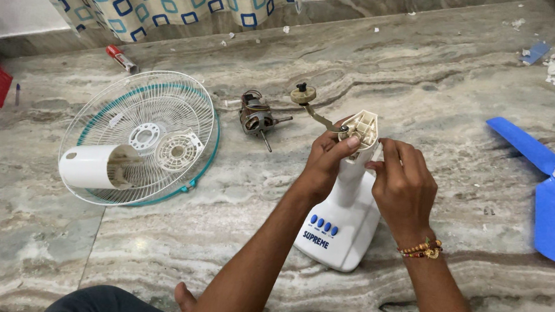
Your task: The person assembles a table fan by hand, starting with the base and neck, then inserting the motor assembly into the neck. The person uses a screwdriver to secure the base and aligns the motor shaft with the neck opening.
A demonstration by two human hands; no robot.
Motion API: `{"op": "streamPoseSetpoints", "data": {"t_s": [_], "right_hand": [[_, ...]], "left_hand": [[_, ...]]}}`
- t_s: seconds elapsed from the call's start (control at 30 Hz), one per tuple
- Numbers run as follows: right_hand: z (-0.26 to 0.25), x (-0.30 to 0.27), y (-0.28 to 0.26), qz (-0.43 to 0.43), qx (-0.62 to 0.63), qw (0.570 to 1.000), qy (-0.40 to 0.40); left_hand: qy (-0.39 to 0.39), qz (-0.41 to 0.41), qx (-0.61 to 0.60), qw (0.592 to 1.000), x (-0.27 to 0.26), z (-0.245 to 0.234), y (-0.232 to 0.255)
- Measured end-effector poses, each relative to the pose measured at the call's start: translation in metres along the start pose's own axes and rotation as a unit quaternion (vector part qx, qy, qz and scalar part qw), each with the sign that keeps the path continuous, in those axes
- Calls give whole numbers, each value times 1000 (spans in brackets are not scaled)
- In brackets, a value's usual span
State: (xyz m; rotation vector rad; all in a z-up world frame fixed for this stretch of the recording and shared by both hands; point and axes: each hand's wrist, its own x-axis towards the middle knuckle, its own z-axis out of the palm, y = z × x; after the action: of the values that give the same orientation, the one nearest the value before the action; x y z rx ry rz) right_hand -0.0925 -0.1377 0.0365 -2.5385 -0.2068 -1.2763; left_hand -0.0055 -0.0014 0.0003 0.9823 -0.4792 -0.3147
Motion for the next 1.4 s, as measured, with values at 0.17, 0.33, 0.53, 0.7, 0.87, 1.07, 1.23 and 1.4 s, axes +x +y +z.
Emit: {"op": "streamPoseSetpoints", "data": {"t_s": [0.17,0.33,0.53,0.7,0.87,1.07,1.23,1.4], "right_hand": [[1,-1,-4,47,22,999,-12],[-1,0,-7,104,42,993,-46],[-7,4,-6,103,93,988,-60],[-11,3,-5,66,185,980,-20],[-5,1,-3,28,175,984,-3],[7,-6,3,26,144,989,26],[8,-4,6,-9,106,994,29],[7,-2,1,36,112,993,12]], "left_hand": [[4,3,-4,1000,0,2,2],[16,-2,-13,1000,0,4,2],[7,-6,-17,1000,1,-1,1],[1,5,-4,1000,2,0,0],[4,4,-12,1000,1,-1,0],[17,2,29,999,1,-2,-4],[22,-10,5,1000,1,-1,-4],[13,5,-2,1000,0,1,-3]]}}
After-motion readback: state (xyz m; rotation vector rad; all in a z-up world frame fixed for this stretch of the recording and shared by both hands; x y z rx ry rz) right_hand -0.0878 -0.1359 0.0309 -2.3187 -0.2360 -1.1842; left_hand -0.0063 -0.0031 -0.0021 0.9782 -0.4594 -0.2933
